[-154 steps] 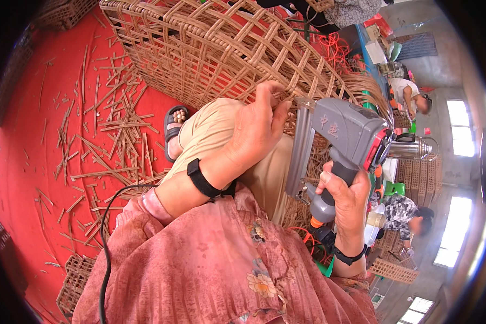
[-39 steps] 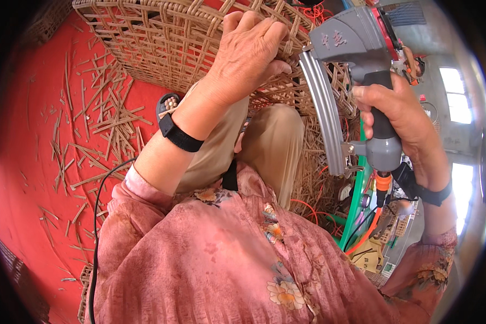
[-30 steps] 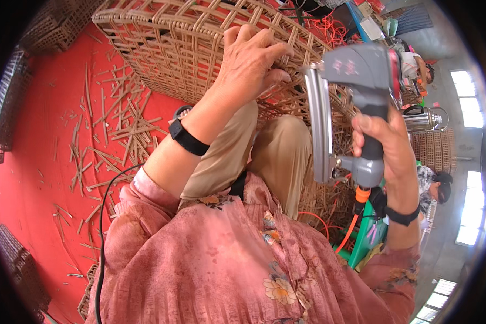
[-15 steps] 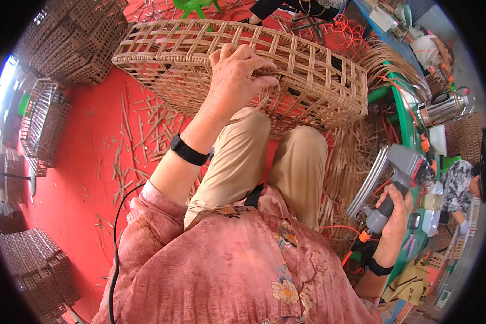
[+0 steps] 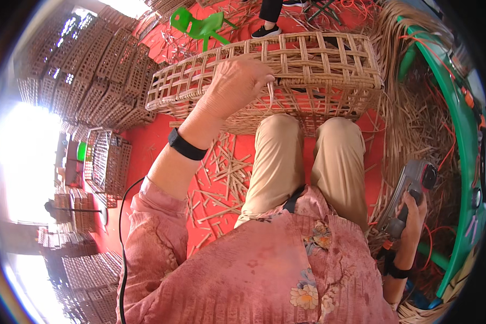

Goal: The recorder is weaving bamboo or wicker strips to assemble or reinforce a piece of furniture, using manual weaving and a pneumatic nail gun.

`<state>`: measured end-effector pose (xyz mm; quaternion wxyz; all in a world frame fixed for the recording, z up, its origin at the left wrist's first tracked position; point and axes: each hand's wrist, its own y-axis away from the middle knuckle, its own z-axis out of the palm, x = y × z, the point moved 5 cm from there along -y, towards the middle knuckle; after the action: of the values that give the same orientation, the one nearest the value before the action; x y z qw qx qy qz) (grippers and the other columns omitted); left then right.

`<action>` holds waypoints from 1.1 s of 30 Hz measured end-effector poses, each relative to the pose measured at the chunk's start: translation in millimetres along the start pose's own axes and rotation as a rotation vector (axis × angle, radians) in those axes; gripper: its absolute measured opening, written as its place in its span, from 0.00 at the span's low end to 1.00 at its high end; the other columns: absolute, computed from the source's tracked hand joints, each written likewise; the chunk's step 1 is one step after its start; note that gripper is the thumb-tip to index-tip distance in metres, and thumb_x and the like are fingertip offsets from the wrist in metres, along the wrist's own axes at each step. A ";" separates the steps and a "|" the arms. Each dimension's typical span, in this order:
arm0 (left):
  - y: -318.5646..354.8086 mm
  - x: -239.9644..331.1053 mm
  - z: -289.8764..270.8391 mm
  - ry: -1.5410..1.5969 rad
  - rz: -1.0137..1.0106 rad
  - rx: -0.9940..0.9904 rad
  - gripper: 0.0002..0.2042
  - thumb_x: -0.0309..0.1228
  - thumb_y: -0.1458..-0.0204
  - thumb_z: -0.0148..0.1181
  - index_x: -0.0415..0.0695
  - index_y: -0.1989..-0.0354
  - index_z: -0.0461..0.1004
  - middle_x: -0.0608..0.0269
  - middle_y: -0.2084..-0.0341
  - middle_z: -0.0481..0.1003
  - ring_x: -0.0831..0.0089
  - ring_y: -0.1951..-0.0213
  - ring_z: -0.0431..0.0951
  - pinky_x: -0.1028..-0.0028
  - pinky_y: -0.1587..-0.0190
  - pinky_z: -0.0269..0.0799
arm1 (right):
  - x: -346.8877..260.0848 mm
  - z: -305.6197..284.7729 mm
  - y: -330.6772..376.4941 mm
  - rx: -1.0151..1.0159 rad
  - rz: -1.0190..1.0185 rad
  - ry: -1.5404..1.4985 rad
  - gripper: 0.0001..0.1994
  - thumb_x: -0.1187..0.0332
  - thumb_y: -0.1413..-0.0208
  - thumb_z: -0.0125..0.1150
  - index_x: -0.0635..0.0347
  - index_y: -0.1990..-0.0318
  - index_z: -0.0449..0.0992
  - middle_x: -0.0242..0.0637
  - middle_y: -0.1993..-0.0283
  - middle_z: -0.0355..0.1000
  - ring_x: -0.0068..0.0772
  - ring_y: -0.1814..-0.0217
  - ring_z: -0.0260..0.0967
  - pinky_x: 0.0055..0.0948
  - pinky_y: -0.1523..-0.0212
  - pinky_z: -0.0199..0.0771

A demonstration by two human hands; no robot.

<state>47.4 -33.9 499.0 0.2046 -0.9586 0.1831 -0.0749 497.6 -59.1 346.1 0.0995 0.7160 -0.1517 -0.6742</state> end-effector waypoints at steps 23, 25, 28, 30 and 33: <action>23.1 -5.0 20.3 0.243 -0.352 0.204 0.09 0.30 0.59 0.62 0.40 0.72 0.72 0.59 0.75 0.69 0.64 0.70 0.69 0.69 0.66 0.65 | 18.5 -30.4 1.7 0.034 -0.040 -0.110 0.15 0.68 0.54 0.58 0.61 0.58 0.66 0.28 0.76 0.63 0.19 0.79 0.61 0.20 0.78 0.64; 27.7 -3.1 25.4 0.223 -0.390 0.237 0.07 0.29 0.58 0.62 0.39 0.74 0.72 0.61 0.75 0.69 0.68 0.70 0.68 0.72 0.67 0.64 | 1.8 -36.1 -0.5 0.031 -0.136 -0.040 0.19 0.72 0.56 0.56 0.61 0.53 0.65 0.28 0.73 0.64 0.17 0.75 0.62 0.19 0.74 0.65; 26.8 0.8 25.6 0.276 -0.327 0.333 0.05 0.21 0.59 0.61 0.39 0.74 0.71 0.60 0.73 0.69 0.64 0.66 0.68 0.69 0.59 0.63 | -20.5 -48.7 0.2 0.130 -0.251 -0.011 0.34 0.76 0.56 0.59 0.62 0.39 0.55 0.32 0.65 0.66 0.20 0.68 0.64 0.23 0.68 0.67; 24.5 8.8 22.7 0.282 -0.213 0.382 0.05 0.21 0.57 0.59 0.39 0.72 0.70 0.60 0.72 0.69 0.63 0.65 0.67 0.68 0.57 0.62 | -34.8 -57.4 1.2 0.068 -0.260 -0.069 0.39 0.79 0.57 0.60 0.59 0.35 0.49 0.34 0.62 0.66 0.22 0.66 0.64 0.23 0.65 0.67; 23.9 10.4 22.7 0.285 -0.233 0.388 0.06 0.21 0.55 0.57 0.39 0.68 0.71 0.59 0.71 0.69 0.62 0.63 0.66 0.66 0.56 0.61 | -66.1 -78.1 -6.4 0.104 -0.438 0.085 0.38 0.79 0.57 0.60 0.59 0.35 0.50 0.35 0.61 0.67 0.25 0.64 0.65 0.23 0.62 0.67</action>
<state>54.3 -49.9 469.2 0.3468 -0.8958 0.0809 -0.2660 572.9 -34.7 411.3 -0.0797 0.7637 -0.0229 -0.6403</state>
